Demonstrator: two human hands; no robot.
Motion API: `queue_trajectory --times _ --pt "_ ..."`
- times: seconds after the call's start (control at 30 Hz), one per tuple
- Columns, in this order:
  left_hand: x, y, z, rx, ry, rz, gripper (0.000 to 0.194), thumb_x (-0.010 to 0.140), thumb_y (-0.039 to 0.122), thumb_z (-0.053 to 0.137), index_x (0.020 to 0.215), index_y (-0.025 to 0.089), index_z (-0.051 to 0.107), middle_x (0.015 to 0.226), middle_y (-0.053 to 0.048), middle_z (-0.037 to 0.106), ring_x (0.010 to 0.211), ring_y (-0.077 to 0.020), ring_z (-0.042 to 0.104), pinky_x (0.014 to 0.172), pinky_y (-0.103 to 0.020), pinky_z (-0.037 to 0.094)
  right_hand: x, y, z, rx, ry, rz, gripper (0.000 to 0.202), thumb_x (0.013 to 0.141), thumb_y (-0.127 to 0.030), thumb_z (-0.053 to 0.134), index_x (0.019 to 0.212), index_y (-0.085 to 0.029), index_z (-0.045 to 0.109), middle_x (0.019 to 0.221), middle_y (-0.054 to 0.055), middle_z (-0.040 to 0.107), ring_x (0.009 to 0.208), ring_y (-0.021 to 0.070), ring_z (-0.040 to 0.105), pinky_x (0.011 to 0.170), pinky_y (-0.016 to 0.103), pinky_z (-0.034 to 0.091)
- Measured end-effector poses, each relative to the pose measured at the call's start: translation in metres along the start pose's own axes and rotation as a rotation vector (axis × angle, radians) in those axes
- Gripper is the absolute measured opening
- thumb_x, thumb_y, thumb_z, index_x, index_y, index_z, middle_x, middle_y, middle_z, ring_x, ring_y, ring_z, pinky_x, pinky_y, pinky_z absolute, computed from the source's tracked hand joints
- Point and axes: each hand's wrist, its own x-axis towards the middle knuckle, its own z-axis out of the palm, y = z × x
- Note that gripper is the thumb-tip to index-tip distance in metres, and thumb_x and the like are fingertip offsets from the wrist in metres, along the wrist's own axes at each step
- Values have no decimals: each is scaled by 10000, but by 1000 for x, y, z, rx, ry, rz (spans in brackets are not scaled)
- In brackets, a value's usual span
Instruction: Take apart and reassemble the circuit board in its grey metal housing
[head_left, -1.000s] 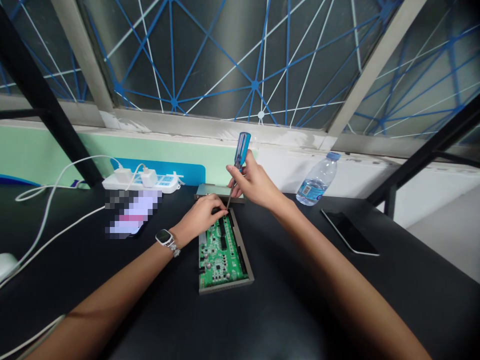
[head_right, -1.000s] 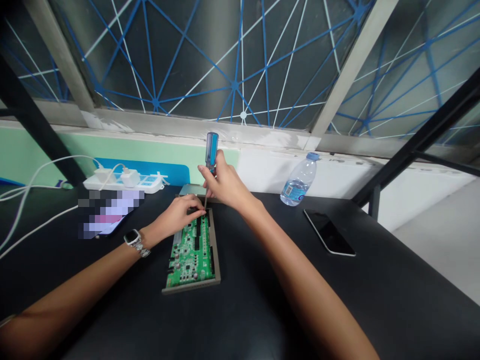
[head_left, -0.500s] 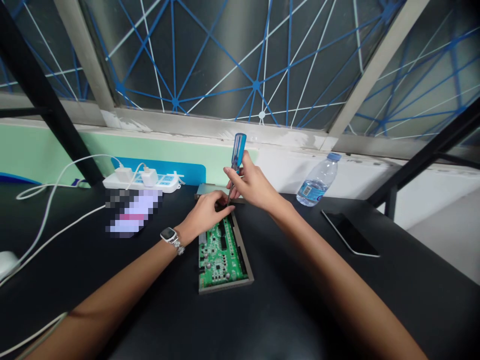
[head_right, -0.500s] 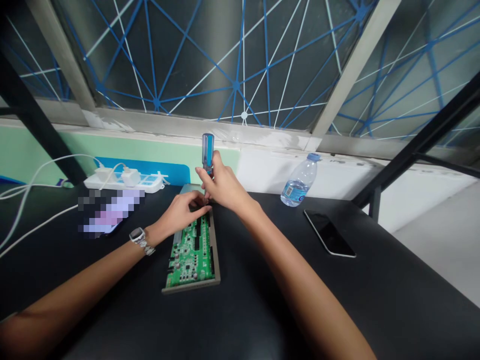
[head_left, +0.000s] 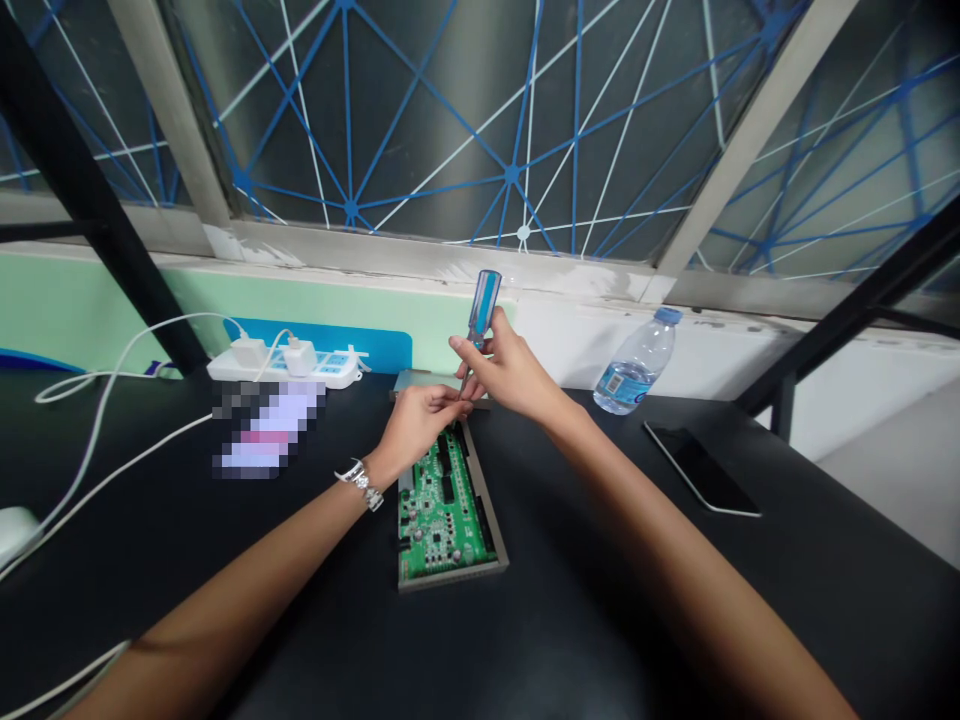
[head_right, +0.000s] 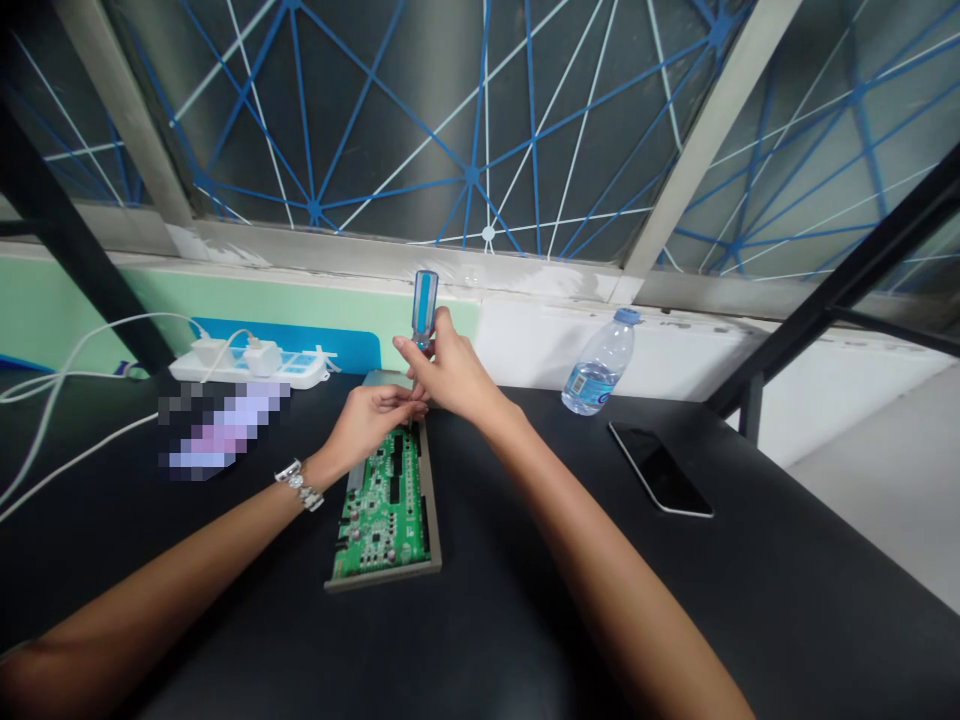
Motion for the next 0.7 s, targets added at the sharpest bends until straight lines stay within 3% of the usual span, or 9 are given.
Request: queue_trajectory --times 0.17,0.37,0.47,0.6,0.7 --pt "-3 3 -4 54 -93 57 285 920 385 586 941 143 735 934 -88 763 914 -234 712 853 -360 552 1 4 -8 133 -180 105 324 843 -370 691 1018 -210 470 841 34 658 550 184 700 455 312 591" --pt "-5 7 -8 120 -162 90 309 957 397 529 941 146 708 959 -93 753 946 -231 706 871 -368 545 2 2 -17 282 -378 199 191 865 -227 639 1027 -133 604 975 95 715 683 171 730 572 289 628" --pt "-5 5 -8 142 -167 102 282 969 361 505 959 155 698 978 -87 748 963 -229 701 881 -370 544 2 3 -18 292 -385 181 203 867 -248 641 1031 -127 640 982 97 733 685 161 726 576 281 629" --pt "-5 5 -9 147 -172 124 241 963 333 510 992 160 676 986 -77 739 982 -223 696 902 -369 538 3 7 -18 254 -344 162 184 847 -281 670 935 -119 672 830 70 741 626 141 715 574 255 614" --pt "-6 10 -8 141 -91 146 223 905 334 617 1040 159 640 1014 -82 729 976 -212 698 916 -359 535 4 10 -17 237 -322 139 173 814 -293 702 848 -127 667 695 36 716 595 146 714 572 253 606"
